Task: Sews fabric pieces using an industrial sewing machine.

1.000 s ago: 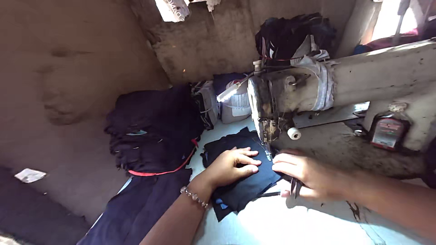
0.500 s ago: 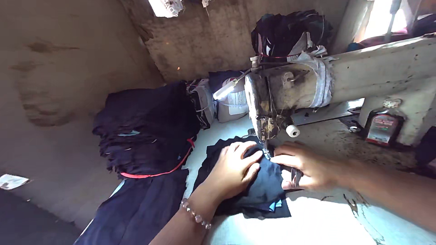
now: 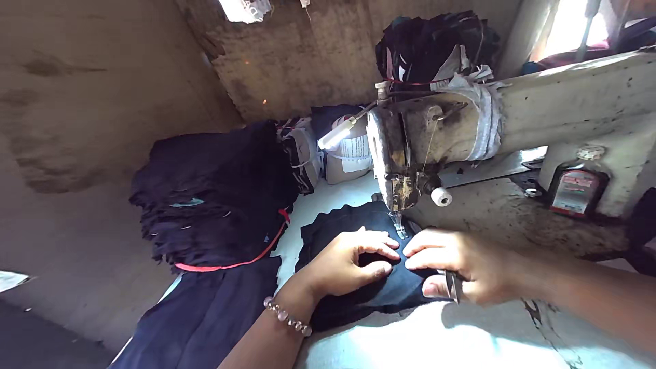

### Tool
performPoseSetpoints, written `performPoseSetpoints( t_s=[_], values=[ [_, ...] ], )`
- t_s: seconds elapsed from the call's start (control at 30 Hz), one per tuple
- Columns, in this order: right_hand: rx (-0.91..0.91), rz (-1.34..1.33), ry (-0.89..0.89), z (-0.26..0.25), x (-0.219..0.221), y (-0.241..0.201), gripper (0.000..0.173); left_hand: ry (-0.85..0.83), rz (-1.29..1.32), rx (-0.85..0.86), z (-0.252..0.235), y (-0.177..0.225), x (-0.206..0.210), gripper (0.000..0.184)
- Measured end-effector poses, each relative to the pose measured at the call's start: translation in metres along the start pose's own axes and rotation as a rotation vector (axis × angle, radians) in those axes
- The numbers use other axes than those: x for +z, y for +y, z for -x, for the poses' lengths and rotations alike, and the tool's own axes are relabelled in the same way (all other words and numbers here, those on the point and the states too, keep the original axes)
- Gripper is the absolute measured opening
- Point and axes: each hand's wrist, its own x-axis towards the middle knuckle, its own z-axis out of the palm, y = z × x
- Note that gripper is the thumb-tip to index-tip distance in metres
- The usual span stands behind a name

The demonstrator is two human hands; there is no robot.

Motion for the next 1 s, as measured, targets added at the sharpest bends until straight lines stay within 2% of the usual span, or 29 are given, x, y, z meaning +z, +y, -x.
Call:
performPoseSetpoints(
  t_s=[0.2, 0.33, 0.5, 0.63, 0.77, 0.87, 0.9, 1.0],
  values=[
    [0.003, 0.088, -0.014, 0.005, 0.005, 0.0, 0.056, -0.046, -0.053, -0.021, 0.001, -0.005, -0.005, 0.031],
    [0.042, 0.087, -0.019, 0.005, 0.006, 0.005, 0.059, -0.067, -0.107, -0.104, 0.0, -0.003, -0.007, 0.035],
    [0.057, 0.212, -0.005, 0.004, 0.006, 0.009, 0.062, -0.11, -0.227, -0.231, -0.002, 0.007, -0.009, 0.043],
    [-0.029, 0.146, -0.051, -0.002, 0.009, -0.006, 0.065, -0.155, -0.337, -0.303, -0.003, 0.018, -0.009, 0.046],
    [0.008, 0.107, -0.041, 0.0, 0.009, -0.001, 0.065, -0.168, -0.417, -0.353, -0.003, 0.022, -0.008, 0.048],
    [0.069, 0.122, -0.037, 0.003, 0.005, 0.008, 0.064, -0.148, -0.459, -0.319, 0.0, 0.019, -0.007, 0.048],
    [0.068, 0.148, -0.027, 0.004, 0.004, 0.01, 0.063, -0.112, -0.448, -0.261, 0.003, 0.015, -0.005, 0.047],
    [0.0, 0.169, -0.007, 0.003, 0.003, 0.008, 0.063, 0.005, -0.295, 0.06, 0.008, 0.0, 0.001, 0.033]
  ],
)
